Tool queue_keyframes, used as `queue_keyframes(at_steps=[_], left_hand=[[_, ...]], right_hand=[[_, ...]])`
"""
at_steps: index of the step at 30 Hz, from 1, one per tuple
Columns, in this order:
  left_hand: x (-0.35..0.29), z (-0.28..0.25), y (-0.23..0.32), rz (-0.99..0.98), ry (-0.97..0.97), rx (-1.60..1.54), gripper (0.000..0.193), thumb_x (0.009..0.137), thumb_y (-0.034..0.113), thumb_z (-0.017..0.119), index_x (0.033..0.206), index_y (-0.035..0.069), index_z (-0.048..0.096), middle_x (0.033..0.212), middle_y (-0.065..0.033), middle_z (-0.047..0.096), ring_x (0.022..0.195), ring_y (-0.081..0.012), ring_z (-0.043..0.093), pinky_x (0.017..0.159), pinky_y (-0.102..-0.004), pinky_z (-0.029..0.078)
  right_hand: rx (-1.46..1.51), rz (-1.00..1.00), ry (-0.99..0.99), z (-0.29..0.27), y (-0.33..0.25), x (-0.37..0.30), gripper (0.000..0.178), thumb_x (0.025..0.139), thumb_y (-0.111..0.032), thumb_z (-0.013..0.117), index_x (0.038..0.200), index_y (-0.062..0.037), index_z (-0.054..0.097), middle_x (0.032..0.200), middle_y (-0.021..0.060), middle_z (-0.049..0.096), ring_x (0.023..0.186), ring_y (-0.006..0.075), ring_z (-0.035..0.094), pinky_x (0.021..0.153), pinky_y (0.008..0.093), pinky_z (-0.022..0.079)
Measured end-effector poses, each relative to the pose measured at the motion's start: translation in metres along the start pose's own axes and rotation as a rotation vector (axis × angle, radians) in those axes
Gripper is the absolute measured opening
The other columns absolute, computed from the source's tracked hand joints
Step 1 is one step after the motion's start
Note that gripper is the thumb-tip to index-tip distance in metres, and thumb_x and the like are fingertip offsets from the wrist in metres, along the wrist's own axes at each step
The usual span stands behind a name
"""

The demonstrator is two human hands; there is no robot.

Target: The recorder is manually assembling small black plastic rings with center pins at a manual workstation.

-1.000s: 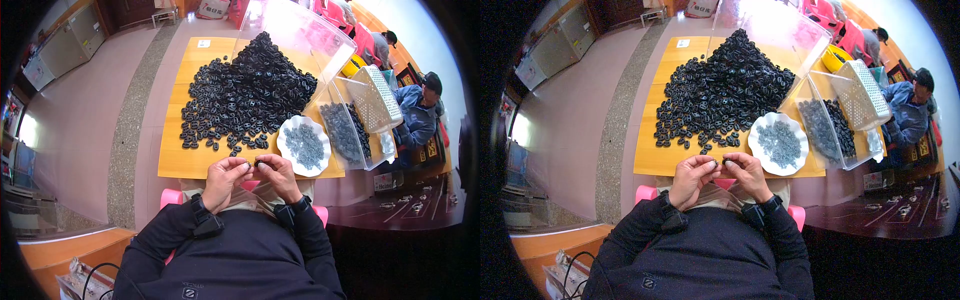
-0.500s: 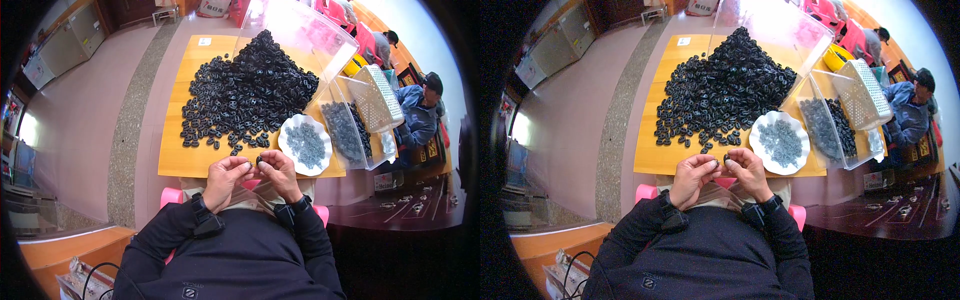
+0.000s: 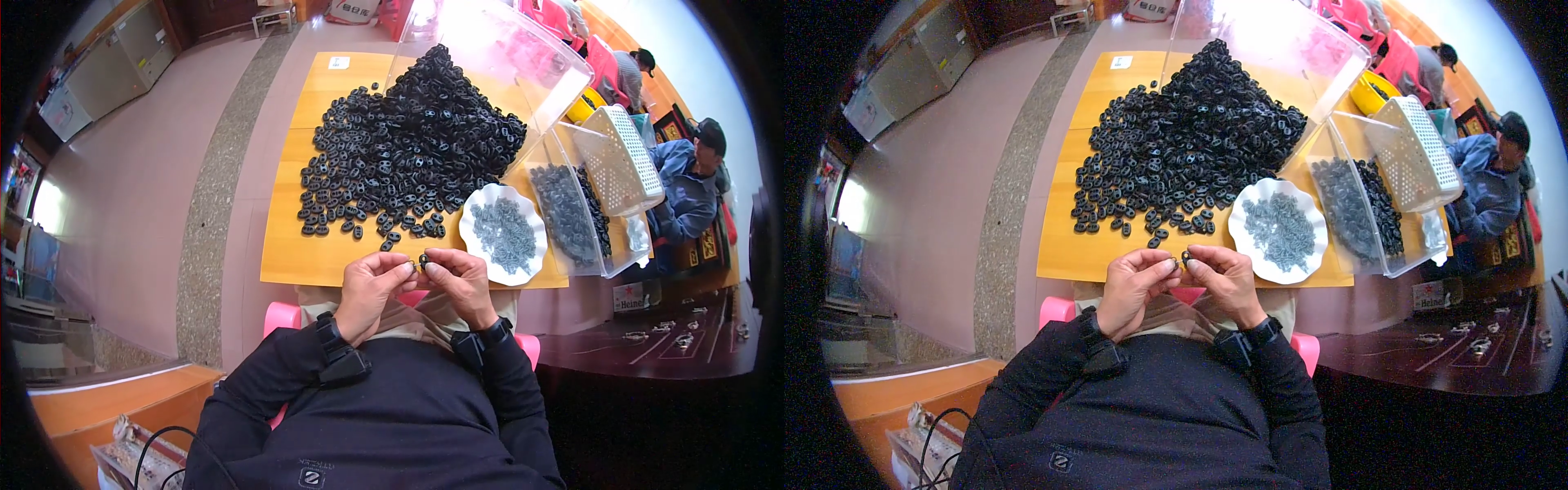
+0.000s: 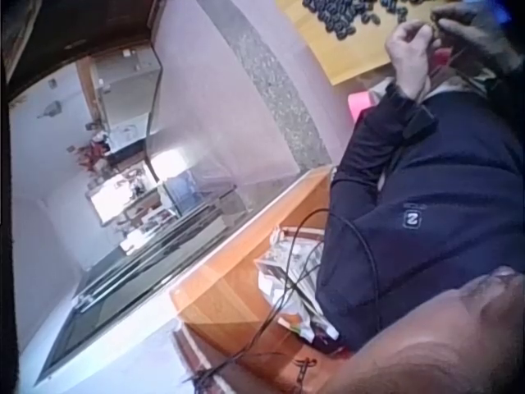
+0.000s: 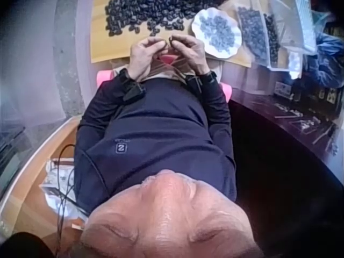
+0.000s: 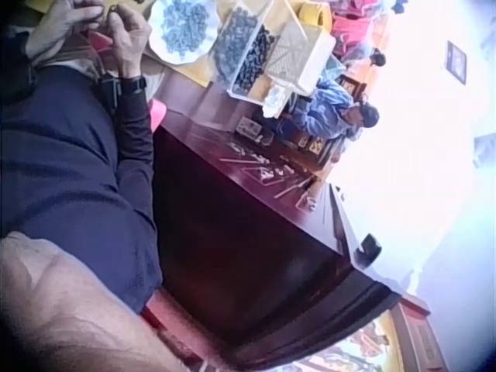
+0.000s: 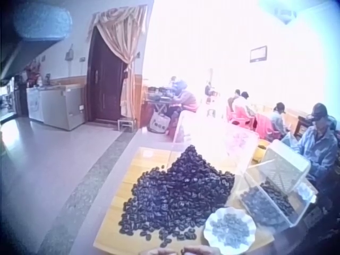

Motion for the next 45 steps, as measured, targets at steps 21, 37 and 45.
queue_keyframes(at_steps=[21, 37, 45], left_hand=[[0.0002, -0.0004, -0.001, 0.014, -0.011, 0.021, 0.013, 0.088, 0.004, 0.063, 0.099, -0.003, 0.061, 0.088, -0.0099, 0.066, 0.077, -0.0146, 0.065, 0.071, -0.0252, 0.056], [-0.0001, 0.0, -0.0002, 0.022, 0.013, 0.04, 0.013, 0.087, 0.004, 0.064, 0.098, -0.003, 0.062, 0.087, -0.0097, 0.066, 0.074, -0.0144, 0.065, 0.07, -0.0248, 0.056], [0.0005, 0.0003, -0.0011, 0.032, 0.013, 0.052, 0.013, 0.087, 0.004, 0.064, 0.098, -0.003, 0.062, 0.087, -0.0091, 0.066, 0.073, -0.0141, 0.065, 0.069, -0.0244, 0.056]], right_hand=[[0.01, 0.006, -0.03, 0.0005, -0.002, -0.0014, 0.025, 0.09, -0.002, 0.06, 0.114, 0.0054, 0.06, 0.097, 0.0109, 0.067, 0.083, 0.0164, 0.067, 0.075, 0.028, 0.058], [-0.025, 0.034, -0.021, 0.001, -0.0044, -0.0021, 0.027, 0.088, 0.0, 0.061, 0.115, 0.0045, 0.061, 0.099, 0.0088, 0.067, 0.085, 0.0115, 0.063, 0.077, 0.025, 0.055], [-0.041, 0.026, -0.016, -0.0008, -0.0033, -0.0016, 0.027, 0.088, 0.0, 0.061, 0.114, 0.0049, 0.061, 0.098, 0.0088, 0.067, 0.085, 0.0117, 0.064, 0.077, 0.0254, 0.056]])
Point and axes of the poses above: each hand's wrist, its own x-axis towards the middle knuckle, its own z-axis out of the palm, y = z × x, the point moved 1 cm from there along x, towards the middle knuckle
